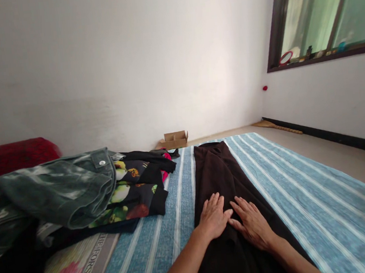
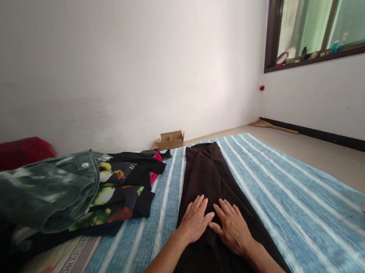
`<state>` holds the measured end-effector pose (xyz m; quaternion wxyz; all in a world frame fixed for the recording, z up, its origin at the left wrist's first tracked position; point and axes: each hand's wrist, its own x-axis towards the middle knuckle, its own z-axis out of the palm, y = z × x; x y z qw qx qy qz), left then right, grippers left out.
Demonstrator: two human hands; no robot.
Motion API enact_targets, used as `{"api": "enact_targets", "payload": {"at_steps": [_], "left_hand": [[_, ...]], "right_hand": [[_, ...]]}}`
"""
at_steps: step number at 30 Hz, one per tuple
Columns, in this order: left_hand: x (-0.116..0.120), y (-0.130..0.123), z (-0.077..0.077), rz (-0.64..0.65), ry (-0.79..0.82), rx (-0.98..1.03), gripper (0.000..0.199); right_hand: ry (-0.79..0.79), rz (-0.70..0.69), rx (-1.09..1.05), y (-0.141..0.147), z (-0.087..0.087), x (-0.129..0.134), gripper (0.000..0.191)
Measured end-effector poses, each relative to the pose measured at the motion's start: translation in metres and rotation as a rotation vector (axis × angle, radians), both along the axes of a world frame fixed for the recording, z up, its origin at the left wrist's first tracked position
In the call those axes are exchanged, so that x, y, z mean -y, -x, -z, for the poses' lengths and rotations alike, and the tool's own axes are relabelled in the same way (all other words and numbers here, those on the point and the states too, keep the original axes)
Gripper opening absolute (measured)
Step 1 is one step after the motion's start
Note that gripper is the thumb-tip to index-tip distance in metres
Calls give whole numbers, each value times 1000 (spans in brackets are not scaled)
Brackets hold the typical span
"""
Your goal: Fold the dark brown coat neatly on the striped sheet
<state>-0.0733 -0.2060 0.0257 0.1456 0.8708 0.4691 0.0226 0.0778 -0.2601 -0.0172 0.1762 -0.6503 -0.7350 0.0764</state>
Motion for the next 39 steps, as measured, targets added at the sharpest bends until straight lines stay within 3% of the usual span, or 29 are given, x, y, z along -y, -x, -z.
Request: {"api": "enact_targets", "payload": {"at_steps": [4, 8, 13, 24, 33, 39], "left_hand": [[29, 7, -9, 14, 7, 12, 58], [59, 16, -13, 29, 39, 4, 56], [87, 18, -15, 38, 73, -30, 56], [118, 29, -1, 81, 76, -45, 61], [123, 37, 9, 134, 129, -17, 79], [115, 39, 18, 167, 114, -14, 72]], "right_hand": [[-101, -37, 10, -6, 10, 35, 65], [-313, -106, 90, -9, 31, 71, 67], [-519, -211, 216, -10, 50, 97, 78], [-606, -220, 229, -12, 49, 113, 69], [-616, -198, 191, -11, 47, 118, 60], [-739, -255, 236, -20, 68, 103, 51]]}}
